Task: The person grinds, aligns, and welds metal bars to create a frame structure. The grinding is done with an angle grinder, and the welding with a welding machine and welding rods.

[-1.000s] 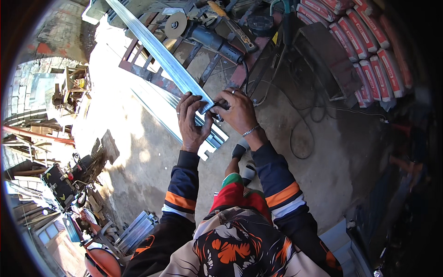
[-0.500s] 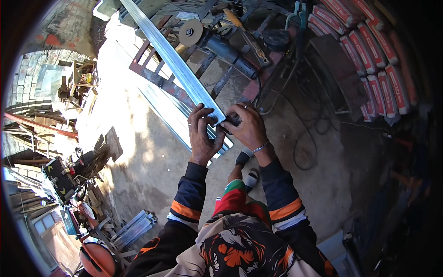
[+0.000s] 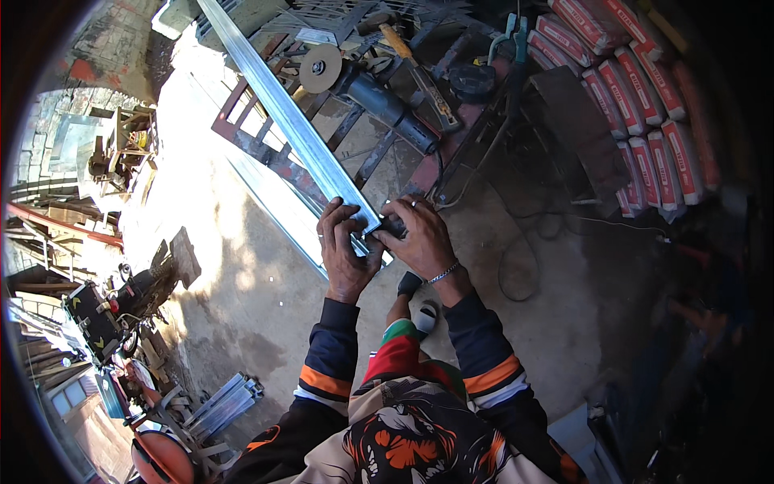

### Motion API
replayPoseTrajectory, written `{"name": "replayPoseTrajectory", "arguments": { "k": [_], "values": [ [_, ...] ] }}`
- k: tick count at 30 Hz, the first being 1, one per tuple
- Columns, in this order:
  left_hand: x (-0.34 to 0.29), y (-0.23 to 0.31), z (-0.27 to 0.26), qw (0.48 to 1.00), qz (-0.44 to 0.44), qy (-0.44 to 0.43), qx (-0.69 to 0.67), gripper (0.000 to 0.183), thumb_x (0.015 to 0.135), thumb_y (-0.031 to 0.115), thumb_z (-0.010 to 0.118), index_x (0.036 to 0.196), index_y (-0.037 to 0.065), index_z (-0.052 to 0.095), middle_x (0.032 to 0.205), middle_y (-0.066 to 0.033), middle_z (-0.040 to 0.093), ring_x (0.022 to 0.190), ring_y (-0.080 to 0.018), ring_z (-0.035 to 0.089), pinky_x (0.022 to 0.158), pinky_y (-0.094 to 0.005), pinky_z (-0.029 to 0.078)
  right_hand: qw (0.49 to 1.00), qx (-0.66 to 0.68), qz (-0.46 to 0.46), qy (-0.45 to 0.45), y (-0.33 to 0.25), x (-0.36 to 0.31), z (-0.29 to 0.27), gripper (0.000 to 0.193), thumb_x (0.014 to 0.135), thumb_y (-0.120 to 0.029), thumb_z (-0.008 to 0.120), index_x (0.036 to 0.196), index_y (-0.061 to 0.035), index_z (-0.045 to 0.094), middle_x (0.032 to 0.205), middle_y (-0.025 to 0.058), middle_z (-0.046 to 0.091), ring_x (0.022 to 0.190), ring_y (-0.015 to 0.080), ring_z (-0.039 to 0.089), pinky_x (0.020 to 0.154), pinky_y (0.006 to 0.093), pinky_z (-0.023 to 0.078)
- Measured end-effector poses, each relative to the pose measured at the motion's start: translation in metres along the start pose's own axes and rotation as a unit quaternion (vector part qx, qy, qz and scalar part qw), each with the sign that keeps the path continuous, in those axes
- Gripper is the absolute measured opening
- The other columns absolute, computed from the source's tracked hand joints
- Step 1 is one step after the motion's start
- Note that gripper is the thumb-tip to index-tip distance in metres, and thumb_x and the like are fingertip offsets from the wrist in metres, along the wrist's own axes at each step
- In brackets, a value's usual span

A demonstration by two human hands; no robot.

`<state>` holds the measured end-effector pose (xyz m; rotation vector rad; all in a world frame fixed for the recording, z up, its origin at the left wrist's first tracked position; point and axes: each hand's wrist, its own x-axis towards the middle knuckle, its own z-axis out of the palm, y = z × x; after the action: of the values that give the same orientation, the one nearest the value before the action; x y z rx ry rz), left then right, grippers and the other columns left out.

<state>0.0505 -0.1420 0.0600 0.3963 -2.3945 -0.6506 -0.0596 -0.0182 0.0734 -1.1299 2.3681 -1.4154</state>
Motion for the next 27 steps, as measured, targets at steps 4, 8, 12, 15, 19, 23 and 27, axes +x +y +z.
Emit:
{"name": "replayPoseTrajectory", "arguments": {
  "k": [4,8,12,15,19,23,27],
  "values": [
    [-0.01,-0.014,-0.001,1.0,-0.006,0.014,0.026,0.045,0.069,0.004,0.075,0.109,0.007,0.054,0.12,-0.013,0.061,0.134,-0.04,0.05,0.107,-0.0507,0.043,0.993,0.097,0.07,0.004,-0.012,0.004,-0.033,0.025,0.085,-0.016,0.081,0.103,-0.0054,0.067,0.089,0.007,0.068,0.079,0.0209,0.066,0.073,0.0322,0.053],
    [-0.003,-0.006,0.002,1.0,-0.003,0.023,-0.004,0.047,0.067,-0.001,0.07,0.109,0.006,0.051,0.121,-0.0136,0.062,0.134,-0.0402,0.051,0.108,-0.0506,0.043,0.932,0.061,0.109,0.341,0.068,0.054,-0.107,0.021,0.096,-0.021,0.071,0.108,-0.0046,0.066,0.091,0.0022,0.064,0.081,0.0124,0.06,0.075,0.0295,0.049],
    [0.003,0.003,0.01,0.999,0.006,0.034,-0.029,0.046,0.067,0.0,0.069,0.109,0.006,0.05,0.119,-0.0147,0.063,0.133,-0.0407,0.052,0.107,-0.0505,0.043,0.922,-0.095,0.043,0.373,0.196,0.133,-0.16,0.058,0.087,-0.037,0.077,0.129,-0.0018,0.058,0.104,0.0151,0.067,0.095,0.031,0.066,0.089,0.0436,0.052],
    [0.001,-0.004,0.007,0.999,-0.001,0.033,-0.025,0.042,0.067,0.0,0.069,0.105,0.006,0.05,0.116,-0.0151,0.064,0.13,-0.0409,0.054,0.106,-0.0512,0.043,0.95,-0.089,0.019,0.298,0.241,0.171,-0.154,0.059,0.086,-0.035,0.078,0.129,-0.0011,0.057,0.107,0.0155,0.067,0.1,0.0292,0.066,0.09,0.0435,0.051],
    [-0.001,-0.002,0.008,0.998,-0.025,0.028,-0.042,0.041,0.067,0.001,0.069,0.1,0.007,0.048,0.115,-0.0143,0.064,0.131,-0.0415,0.053,0.107,-0.0516,0.042,0.97,0.009,0.105,0.219,0.264,0.183,-0.156,0.05,0.088,-0.03,0.078,0.124,0.0003,0.061,0.108,0.0144,0.069,0.101,0.0244,0.065,0.088,0.0408,0.05],
    [-0.006,-0.004,0.001,0.998,-0.047,0.024,-0.045,0.042,0.067,0.002,0.07,0.101,0.007,0.047,0.116,-0.0142,0.064,0.132,-0.0422,0.052,0.109,-0.0513,0.04,0.942,0.166,0.156,0.247,0.252,0.19,-0.142,0.035,0.094,-0.026,0.074,0.115,0.0008,0.065,0.108,0.0115,0.069,0.101,0.021,0.064,0.088,0.0377,0.049],
    [-0.008,-0.003,0.004,0.998,-0.042,0.03,-0.046,0.042,0.067,0.003,0.071,0.102,0.007,0.047,0.116,-0.0141,0.064,0.132,-0.0423,0.052,0.109,-0.0514,0.04,0.932,0.126,0.073,0.332,0.254,0.195,-0.143,0.034,0.095,-0.028,0.073,0.114,-0.0002,0.066,0.108,0.0072,0.068,0.098,0.0178,0.061,0.088,0.036,0.048]
  ]
}}
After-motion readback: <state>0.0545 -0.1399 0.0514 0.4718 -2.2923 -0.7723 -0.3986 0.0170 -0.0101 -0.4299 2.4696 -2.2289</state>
